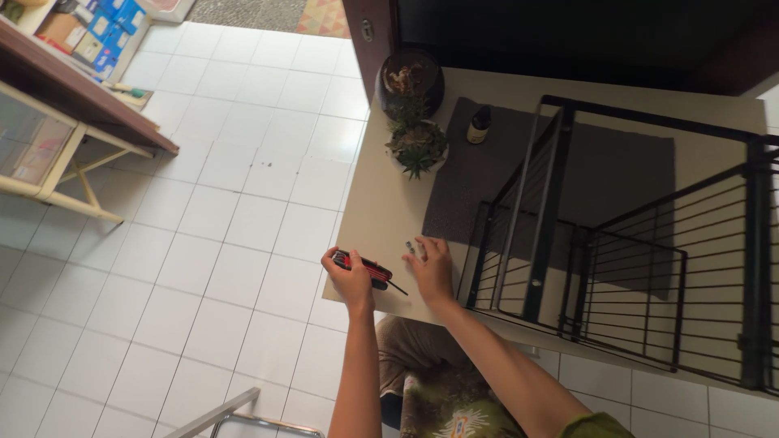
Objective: The person assembles a black wire rack on a low table. They use a screwdriver to tighten screws at the frame joints, reposition the rack, and attach a wire shelf insert.
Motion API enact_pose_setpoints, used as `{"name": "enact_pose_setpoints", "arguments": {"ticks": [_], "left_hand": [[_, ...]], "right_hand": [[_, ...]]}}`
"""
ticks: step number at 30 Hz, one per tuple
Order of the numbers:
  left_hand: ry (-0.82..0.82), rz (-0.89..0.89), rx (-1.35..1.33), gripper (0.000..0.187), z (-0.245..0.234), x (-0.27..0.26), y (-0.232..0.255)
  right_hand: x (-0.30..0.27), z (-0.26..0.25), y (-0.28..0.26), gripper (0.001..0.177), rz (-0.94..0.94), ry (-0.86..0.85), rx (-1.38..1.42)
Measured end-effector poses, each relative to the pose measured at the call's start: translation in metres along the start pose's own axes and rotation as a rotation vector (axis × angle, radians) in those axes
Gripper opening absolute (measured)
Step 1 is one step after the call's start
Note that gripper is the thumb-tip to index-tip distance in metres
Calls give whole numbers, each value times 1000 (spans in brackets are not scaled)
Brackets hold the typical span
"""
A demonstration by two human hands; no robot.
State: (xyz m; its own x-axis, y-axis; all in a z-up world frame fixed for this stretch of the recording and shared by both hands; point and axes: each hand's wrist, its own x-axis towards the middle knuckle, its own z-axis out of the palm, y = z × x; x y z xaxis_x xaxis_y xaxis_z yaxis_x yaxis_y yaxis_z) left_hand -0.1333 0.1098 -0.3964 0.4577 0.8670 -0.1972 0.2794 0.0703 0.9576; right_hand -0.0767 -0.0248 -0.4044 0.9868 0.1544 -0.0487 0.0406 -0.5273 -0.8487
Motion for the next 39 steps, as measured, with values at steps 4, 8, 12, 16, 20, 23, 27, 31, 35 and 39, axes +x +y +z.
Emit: {"name": "enact_pose_setpoints", "arguments": {"ticks": [4, 8, 12, 16, 20, 23, 27, 31, 35, 39], "left_hand": [[59, 268, 349, 39, 13, 13, -9], [-61, 7, 722, 33, 27, 6, 17], [-72, 70, 759, 34, 32, 6, 22], [-65, 87, 718, 35, 24, 5, 12], [35, 219, 727, 35, 7, 0, 2], [37, 215, 691, 38, 1, -5, 3], [130, 394, 679, 40, -2, -25, 21], [-372, 326, -1, 40, 1, -92, 33], [-661, 755, 96, 46, 23, -173, 32], [-712, 601, -43, 20, 48, -192, 32]], "right_hand": [[-51, -44, -21, 40, -353, 2, 9], [-112, -131, -46, 24, -164, -474, 194], [-152, -212, -56, 19, -215, -673, 215], [-170, -268, -32, 22, -2, -526, 50], [-189, -297, 3, 28, 246, -256, 3], [-196, -301, 24, 27, 413, -35, 21], [-189, -298, 36, 39, 322, 255, 13], [-169, -299, 53, 40, -90, 307, -31], [-152, -285, 92, 28, -137, 283, 8], [-145, -285, 140, 36, 19, 115, 200]]}}
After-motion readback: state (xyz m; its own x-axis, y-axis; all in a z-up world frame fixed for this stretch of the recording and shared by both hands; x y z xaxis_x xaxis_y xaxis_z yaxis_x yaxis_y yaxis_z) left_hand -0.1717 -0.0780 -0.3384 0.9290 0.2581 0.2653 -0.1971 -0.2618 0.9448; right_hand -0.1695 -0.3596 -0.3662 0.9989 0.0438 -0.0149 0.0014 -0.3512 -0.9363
